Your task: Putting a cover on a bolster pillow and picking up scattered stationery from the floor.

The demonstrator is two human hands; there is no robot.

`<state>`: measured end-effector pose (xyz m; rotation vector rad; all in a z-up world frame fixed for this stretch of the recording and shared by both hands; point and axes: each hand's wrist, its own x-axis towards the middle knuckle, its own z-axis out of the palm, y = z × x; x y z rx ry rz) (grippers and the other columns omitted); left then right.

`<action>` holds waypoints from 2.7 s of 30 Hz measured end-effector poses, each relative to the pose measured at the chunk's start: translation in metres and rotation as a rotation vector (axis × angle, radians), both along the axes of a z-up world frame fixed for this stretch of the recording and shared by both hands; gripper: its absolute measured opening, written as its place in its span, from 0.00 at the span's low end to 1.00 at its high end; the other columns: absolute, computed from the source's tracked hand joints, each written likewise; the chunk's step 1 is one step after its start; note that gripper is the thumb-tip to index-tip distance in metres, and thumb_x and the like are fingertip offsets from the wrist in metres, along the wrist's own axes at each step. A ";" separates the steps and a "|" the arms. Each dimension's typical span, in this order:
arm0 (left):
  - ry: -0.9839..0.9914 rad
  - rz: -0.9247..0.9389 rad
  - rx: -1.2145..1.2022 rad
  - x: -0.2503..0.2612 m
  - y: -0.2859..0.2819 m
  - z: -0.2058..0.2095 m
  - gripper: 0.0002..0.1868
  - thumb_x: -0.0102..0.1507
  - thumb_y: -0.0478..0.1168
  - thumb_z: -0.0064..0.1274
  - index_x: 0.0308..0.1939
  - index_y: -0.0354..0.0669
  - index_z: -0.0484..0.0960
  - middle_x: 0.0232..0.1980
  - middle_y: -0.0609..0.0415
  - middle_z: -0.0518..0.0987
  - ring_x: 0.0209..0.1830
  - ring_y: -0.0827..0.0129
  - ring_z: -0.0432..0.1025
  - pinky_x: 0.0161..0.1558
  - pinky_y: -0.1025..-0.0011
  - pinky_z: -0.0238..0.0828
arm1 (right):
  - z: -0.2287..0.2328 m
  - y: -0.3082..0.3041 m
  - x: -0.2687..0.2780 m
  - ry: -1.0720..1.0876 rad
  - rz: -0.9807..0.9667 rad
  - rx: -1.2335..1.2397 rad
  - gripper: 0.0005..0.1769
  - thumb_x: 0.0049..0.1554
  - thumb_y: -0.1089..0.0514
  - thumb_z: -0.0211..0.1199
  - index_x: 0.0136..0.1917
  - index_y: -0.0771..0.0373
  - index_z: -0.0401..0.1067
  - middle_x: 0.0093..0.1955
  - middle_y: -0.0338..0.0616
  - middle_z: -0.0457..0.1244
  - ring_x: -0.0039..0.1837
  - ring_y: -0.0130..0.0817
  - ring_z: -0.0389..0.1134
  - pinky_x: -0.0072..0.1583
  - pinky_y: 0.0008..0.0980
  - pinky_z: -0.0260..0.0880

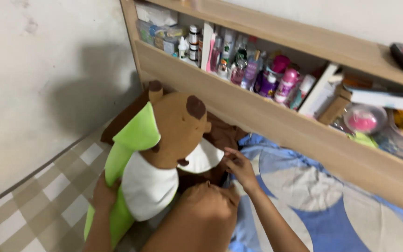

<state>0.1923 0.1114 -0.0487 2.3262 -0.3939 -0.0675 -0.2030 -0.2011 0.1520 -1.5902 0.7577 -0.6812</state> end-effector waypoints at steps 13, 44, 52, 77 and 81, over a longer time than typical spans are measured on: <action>0.127 0.029 0.173 -0.049 -0.032 0.087 0.39 0.57 0.50 0.60 0.72 0.60 0.66 0.81 0.55 0.64 0.79 0.49 0.58 0.71 0.36 0.58 | 0.054 -0.058 0.152 0.059 0.170 -0.376 0.66 0.38 0.47 0.81 0.82 0.60 0.49 0.78 0.56 0.52 0.78 0.46 0.53 0.73 0.40 0.55; 0.703 0.281 -1.309 0.003 -0.078 0.190 0.13 0.74 0.46 0.43 0.60 0.51 0.72 0.49 0.59 0.75 0.51 0.69 0.71 0.57 0.49 0.75 | 0.148 -0.043 -0.052 -0.076 -0.360 0.030 0.11 0.57 0.54 0.70 0.41 0.64 0.76 0.33 0.31 0.62 0.35 0.20 0.57 0.37 0.26 0.57; 0.550 -0.556 -1.059 -0.055 -0.271 0.257 0.31 0.69 0.46 0.52 0.73 0.44 0.60 0.62 0.51 0.72 0.58 0.65 0.69 0.62 0.61 0.66 | 0.035 -0.037 -0.206 -0.022 -0.740 0.236 0.19 0.63 0.47 0.66 0.43 0.65 0.73 0.35 0.39 0.60 0.36 0.27 0.57 0.36 0.27 0.56; 0.090 -0.698 -0.424 -0.268 -0.208 0.180 0.41 0.67 0.60 0.44 0.78 0.41 0.55 0.80 0.34 0.52 0.77 0.43 0.52 0.71 0.54 0.52 | 0.100 0.034 -0.192 0.607 -0.548 -0.223 0.54 0.51 0.48 0.72 0.82 0.38 0.45 0.84 0.58 0.33 0.75 0.58 0.56 0.66 0.45 0.68; 0.220 -0.599 0.018 -0.290 -0.190 0.131 0.35 0.64 0.50 0.49 0.76 0.57 0.62 0.75 0.37 0.60 0.70 0.44 0.63 0.56 0.56 0.73 | 0.098 0.035 -0.229 0.676 -0.361 -0.144 0.49 0.54 0.50 0.68 0.82 0.36 0.46 0.84 0.49 0.37 0.75 0.55 0.58 0.67 0.43 0.68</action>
